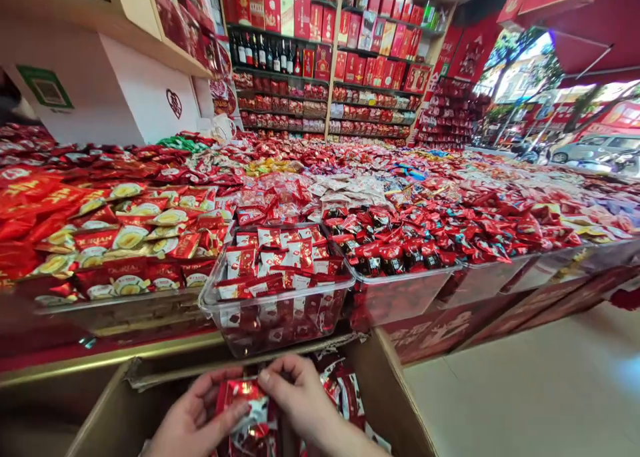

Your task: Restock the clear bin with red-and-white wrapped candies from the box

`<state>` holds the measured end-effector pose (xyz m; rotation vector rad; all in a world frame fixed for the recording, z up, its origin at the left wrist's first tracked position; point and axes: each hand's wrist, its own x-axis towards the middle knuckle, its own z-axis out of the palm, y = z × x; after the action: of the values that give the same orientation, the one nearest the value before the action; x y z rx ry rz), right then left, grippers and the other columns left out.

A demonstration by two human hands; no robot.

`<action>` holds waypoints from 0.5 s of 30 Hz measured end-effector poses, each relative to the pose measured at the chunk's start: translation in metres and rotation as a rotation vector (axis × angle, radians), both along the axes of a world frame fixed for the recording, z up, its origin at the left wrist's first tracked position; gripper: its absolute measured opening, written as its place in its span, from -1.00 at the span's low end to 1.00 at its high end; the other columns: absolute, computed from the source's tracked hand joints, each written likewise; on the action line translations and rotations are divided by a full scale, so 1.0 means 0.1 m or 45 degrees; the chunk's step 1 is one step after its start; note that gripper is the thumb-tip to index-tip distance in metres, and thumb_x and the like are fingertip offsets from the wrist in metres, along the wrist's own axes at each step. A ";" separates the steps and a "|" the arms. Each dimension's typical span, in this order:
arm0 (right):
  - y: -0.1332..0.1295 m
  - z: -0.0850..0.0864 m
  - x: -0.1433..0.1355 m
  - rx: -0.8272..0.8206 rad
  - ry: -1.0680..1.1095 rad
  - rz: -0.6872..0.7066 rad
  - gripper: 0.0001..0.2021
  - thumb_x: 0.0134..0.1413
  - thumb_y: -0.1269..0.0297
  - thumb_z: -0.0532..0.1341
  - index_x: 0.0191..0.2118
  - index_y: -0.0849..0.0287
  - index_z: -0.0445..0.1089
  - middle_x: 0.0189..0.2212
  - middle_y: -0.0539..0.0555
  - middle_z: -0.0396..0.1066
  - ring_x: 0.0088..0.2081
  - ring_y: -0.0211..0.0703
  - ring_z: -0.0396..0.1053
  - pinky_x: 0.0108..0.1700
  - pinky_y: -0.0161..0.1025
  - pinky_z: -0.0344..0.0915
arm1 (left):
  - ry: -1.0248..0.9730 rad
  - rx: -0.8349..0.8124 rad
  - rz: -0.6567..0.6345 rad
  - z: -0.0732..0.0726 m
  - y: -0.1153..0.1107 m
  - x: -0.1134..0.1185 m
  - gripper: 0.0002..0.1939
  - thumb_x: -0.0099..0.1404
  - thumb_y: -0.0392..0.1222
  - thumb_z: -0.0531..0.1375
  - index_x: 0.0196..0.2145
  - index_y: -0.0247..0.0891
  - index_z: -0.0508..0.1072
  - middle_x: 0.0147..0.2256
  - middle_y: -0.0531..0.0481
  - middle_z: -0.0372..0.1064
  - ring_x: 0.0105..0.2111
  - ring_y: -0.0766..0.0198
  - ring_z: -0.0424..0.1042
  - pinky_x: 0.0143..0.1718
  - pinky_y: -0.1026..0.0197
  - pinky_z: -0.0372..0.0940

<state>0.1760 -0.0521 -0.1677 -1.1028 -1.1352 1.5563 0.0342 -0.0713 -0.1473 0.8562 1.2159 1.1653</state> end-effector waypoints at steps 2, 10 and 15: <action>0.00 0.05 0.01 -0.070 0.061 -0.010 -0.64 -0.22 -0.01 0.21 -0.56 0.23 0.18 -0.64 -0.10 0.10 -0.57 -0.38 -0.01 -0.49 -0.39 -0.02 | -0.025 -0.114 0.002 0.06 0.00 0.02 -0.64 -0.14 -0.09 0.33 -0.36 -0.26 0.39 -0.48 0.06 0.48 -0.47 0.31 0.39 -0.42 0.31 0.28; -0.11 0.06 0.02 0.145 -0.194 0.042 -0.64 -0.06 0.01 0.10 -0.61 0.21 0.11 -0.67 -0.11 0.01 -0.58 -0.37 -0.07 -0.53 -0.38 -0.06 | -0.023 -0.166 -0.017 0.05 -0.01 0.02 -0.77 -0.03 -0.04 0.26 -0.49 -0.25 0.39 -0.57 0.17 0.40 -0.54 0.40 0.31 -0.47 0.39 0.23; -0.12 0.08 0.07 0.198 -0.216 0.041 -0.62 -0.08 -0.02 0.10 -0.62 0.20 0.12 -0.68 -0.10 0.00 -0.58 -0.37 -0.06 -0.54 -0.38 -0.05 | -0.019 -0.163 0.033 0.06 -0.01 0.03 -0.74 -0.09 -0.02 0.29 -0.50 -0.24 0.39 -0.54 0.15 0.43 -0.54 0.38 0.33 -0.46 0.36 0.24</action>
<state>0.1826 -0.0638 -0.1592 -1.1319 -1.3702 1.3928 0.0369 -0.0724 -0.1415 0.7362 1.2782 1.1006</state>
